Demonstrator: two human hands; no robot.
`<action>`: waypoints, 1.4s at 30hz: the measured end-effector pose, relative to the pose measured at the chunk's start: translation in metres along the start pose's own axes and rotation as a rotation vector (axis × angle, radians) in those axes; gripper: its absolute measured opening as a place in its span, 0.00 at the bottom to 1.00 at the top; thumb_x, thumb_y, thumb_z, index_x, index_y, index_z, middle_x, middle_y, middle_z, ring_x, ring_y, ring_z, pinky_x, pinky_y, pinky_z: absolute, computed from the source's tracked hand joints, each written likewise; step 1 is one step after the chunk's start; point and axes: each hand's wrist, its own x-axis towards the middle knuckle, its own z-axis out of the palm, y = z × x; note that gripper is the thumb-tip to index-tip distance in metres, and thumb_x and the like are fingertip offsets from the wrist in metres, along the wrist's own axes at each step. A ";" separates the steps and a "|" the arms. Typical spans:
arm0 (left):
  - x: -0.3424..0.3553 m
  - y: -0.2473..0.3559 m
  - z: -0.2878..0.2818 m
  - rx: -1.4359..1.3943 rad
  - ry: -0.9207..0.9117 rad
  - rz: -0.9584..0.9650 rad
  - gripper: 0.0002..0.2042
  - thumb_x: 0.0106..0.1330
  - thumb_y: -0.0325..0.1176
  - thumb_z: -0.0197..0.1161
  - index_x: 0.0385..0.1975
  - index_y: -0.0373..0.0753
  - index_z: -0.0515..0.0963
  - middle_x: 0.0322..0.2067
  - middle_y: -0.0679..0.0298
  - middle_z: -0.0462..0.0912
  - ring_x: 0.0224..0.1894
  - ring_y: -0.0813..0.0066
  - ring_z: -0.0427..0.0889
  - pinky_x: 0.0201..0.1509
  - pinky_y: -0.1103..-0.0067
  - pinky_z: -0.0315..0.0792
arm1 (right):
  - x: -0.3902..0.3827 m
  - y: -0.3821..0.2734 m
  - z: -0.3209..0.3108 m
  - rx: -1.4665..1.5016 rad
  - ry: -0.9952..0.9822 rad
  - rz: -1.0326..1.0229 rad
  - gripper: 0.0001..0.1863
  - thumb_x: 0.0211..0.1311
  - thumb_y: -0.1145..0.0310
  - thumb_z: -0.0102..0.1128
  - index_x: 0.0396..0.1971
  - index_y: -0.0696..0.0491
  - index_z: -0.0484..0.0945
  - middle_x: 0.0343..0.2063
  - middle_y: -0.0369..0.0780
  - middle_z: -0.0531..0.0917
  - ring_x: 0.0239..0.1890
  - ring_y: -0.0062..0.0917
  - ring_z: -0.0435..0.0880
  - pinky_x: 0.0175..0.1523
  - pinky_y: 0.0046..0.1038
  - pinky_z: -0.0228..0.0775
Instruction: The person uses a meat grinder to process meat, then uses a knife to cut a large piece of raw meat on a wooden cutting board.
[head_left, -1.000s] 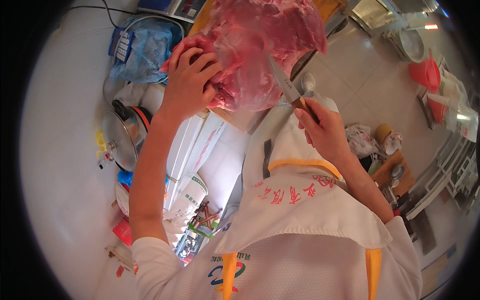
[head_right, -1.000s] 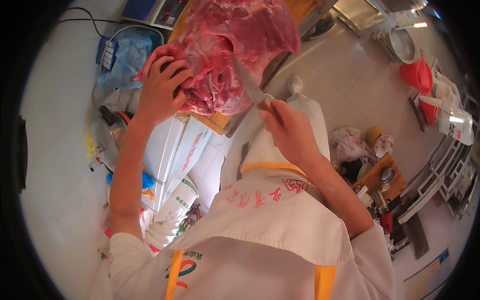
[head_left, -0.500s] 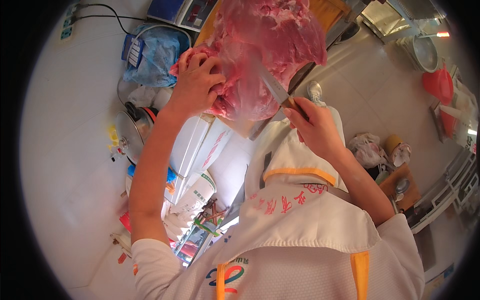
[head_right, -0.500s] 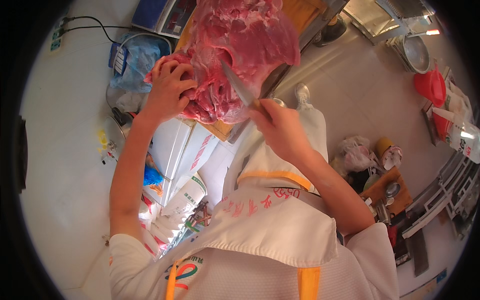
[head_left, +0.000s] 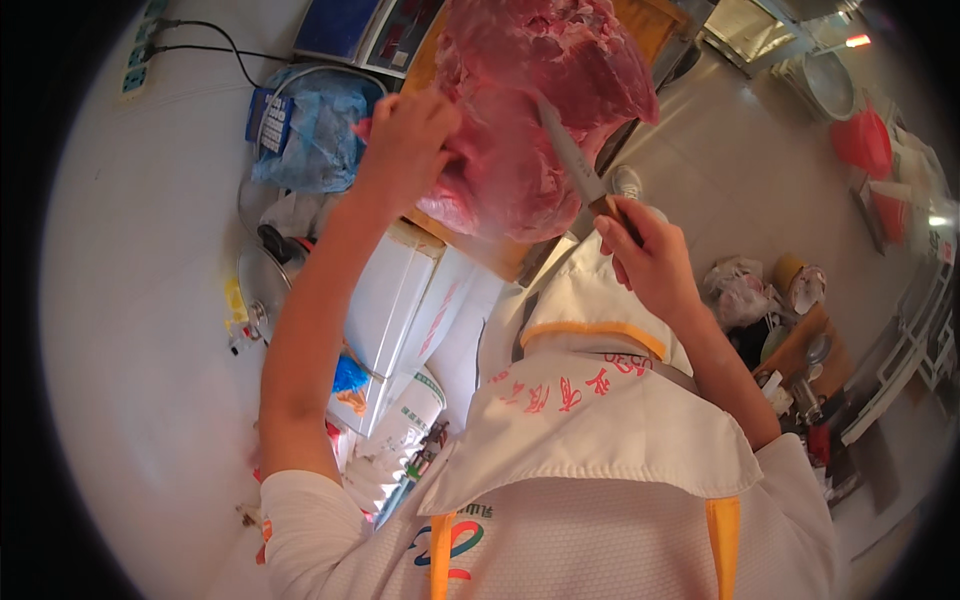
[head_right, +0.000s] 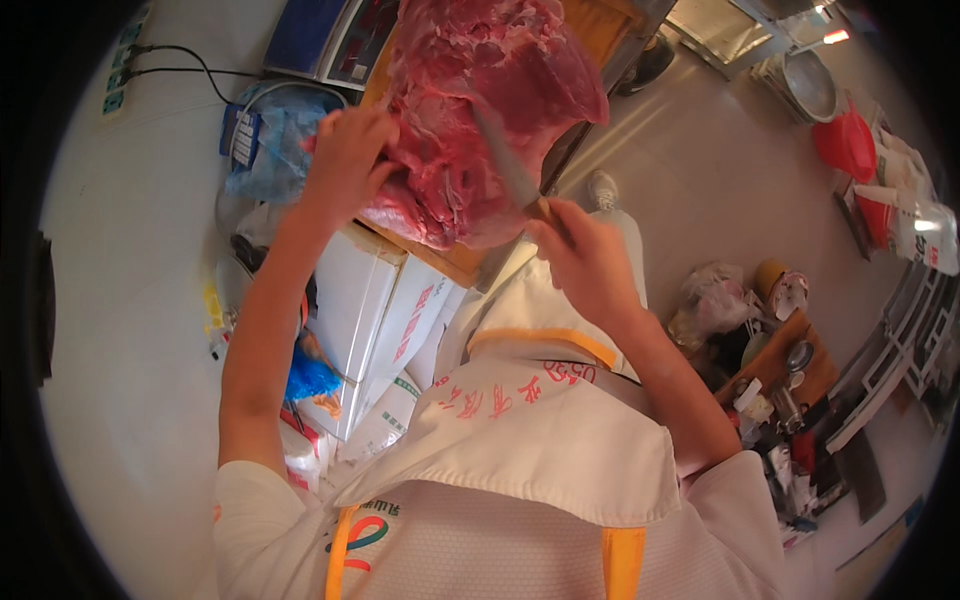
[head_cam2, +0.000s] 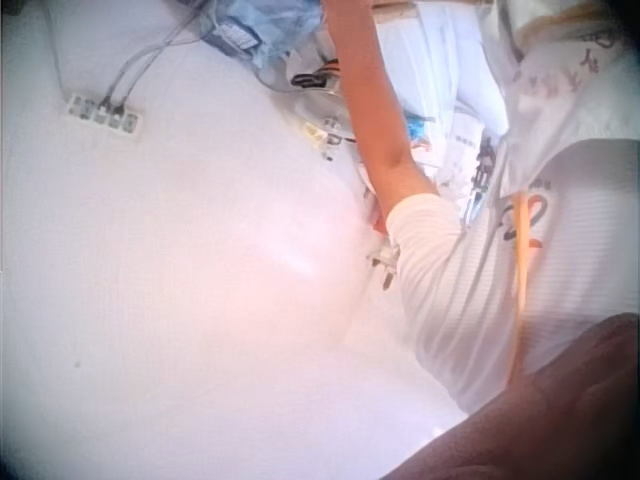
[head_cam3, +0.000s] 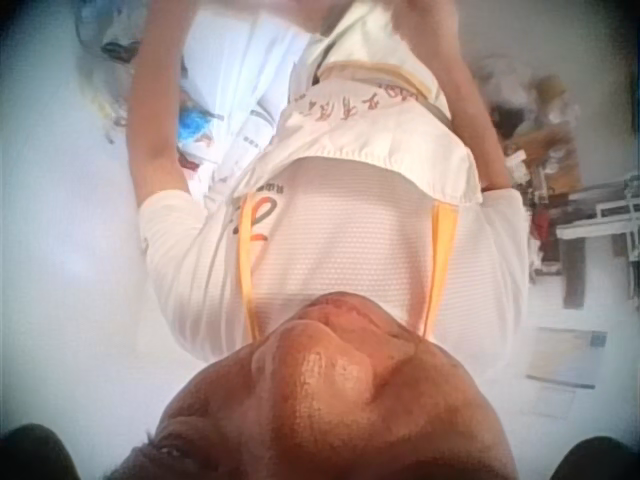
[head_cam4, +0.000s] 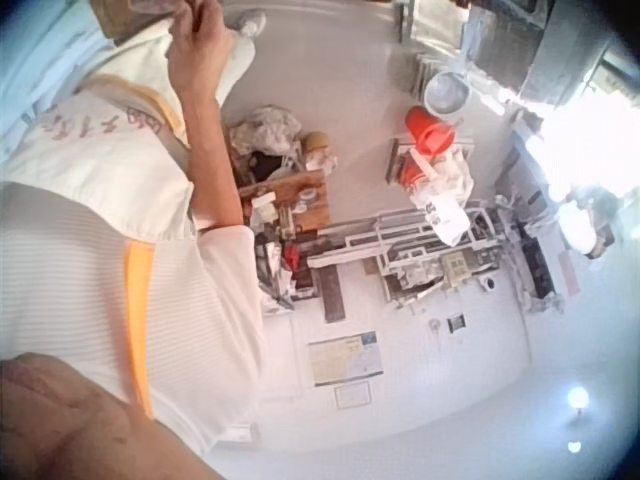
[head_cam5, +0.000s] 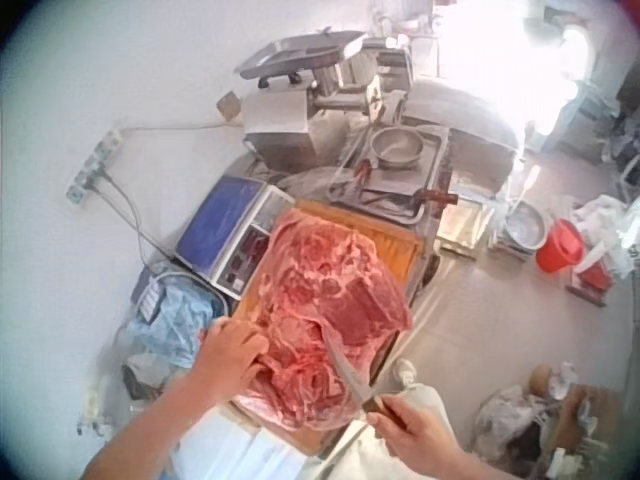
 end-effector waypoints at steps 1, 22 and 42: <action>-0.021 -0.008 0.001 -0.055 -0.037 0.060 0.15 0.55 0.23 0.73 0.42 0.43 0.81 0.51 0.65 0.82 0.61 0.59 0.78 0.67 0.60 0.67 | -0.005 0.003 0.008 -0.011 0.012 -0.042 0.12 0.78 0.65 0.63 0.50 0.58 0.81 0.26 0.34 0.79 0.20 0.12 0.73 0.26 0.23 0.67; -0.109 -0.002 0.005 -0.165 0.229 0.099 0.17 0.59 0.16 0.63 0.47 0.41 0.86 0.49 0.64 0.83 0.57 0.63 0.81 0.78 0.58 0.64 | 0.110 0.007 0.124 -0.615 0.417 -0.354 0.28 0.51 0.66 0.78 0.48 0.56 0.72 0.38 0.49 0.87 0.43 0.50 0.87 0.48 0.47 0.78; -0.015 0.029 0.024 0.108 -0.074 0.115 0.10 0.53 0.33 0.73 0.36 0.44 0.89 0.47 0.64 0.81 0.59 0.61 0.75 0.70 0.61 0.61 | 0.109 0.037 0.094 -0.364 0.320 -0.337 0.25 0.50 0.69 0.79 0.44 0.57 0.74 0.33 0.47 0.86 0.40 0.46 0.87 0.47 0.43 0.78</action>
